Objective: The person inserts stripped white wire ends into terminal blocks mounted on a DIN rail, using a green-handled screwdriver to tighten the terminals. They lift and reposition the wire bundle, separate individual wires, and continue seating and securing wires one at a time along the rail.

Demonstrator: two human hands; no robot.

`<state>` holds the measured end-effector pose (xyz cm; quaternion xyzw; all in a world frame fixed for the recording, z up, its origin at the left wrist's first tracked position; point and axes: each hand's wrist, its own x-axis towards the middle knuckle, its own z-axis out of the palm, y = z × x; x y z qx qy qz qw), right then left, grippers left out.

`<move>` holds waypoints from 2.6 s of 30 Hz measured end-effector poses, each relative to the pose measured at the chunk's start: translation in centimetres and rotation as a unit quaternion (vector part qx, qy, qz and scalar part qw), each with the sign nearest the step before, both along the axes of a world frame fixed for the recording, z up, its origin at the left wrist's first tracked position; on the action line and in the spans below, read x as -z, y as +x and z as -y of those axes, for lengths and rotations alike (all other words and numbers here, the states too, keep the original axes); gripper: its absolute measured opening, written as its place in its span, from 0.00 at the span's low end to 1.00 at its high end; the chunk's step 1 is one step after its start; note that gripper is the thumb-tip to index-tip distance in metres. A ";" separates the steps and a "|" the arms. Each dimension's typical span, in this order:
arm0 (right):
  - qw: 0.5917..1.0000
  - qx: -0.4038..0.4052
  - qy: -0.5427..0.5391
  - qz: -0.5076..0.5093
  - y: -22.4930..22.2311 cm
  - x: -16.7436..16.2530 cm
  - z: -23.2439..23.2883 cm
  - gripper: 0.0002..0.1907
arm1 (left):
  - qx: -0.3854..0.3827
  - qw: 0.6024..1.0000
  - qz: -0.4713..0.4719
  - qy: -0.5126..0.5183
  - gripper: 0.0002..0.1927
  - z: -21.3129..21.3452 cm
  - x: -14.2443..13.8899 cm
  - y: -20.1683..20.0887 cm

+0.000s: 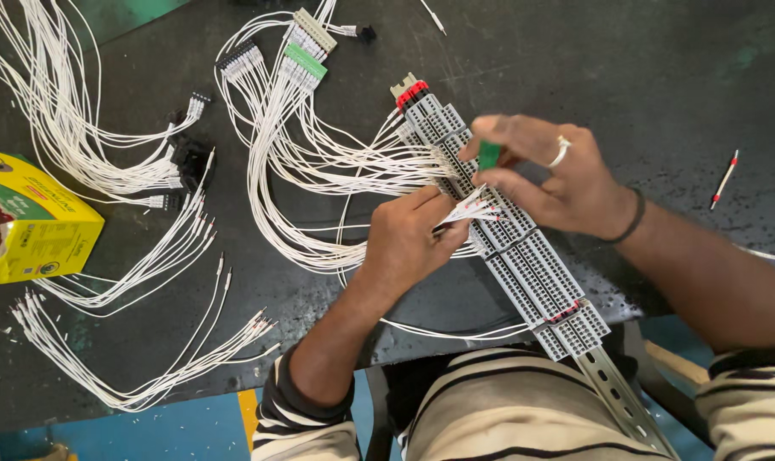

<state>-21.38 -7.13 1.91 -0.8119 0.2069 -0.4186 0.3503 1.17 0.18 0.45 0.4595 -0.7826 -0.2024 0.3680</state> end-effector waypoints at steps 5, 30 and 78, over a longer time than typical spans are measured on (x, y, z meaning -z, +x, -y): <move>0.999 0.014 0.016 -0.040 1.2 -1.1 -2.5 0.15 | -0.020 0.998 0.024 0.055 0.10 0.0 -0.2 -0.1; 0.994 -0.089 0.040 -0.049 -0.7 0.7 1.8 0.10 | 0.010 0.991 -0.095 0.092 0.08 0.0 -1.9 0.5; 0.995 0.023 0.032 -0.095 0.3 -0.5 -4.4 0.12 | 0.044 0.999 0.009 0.022 0.15 -1.5 -2.2 -0.3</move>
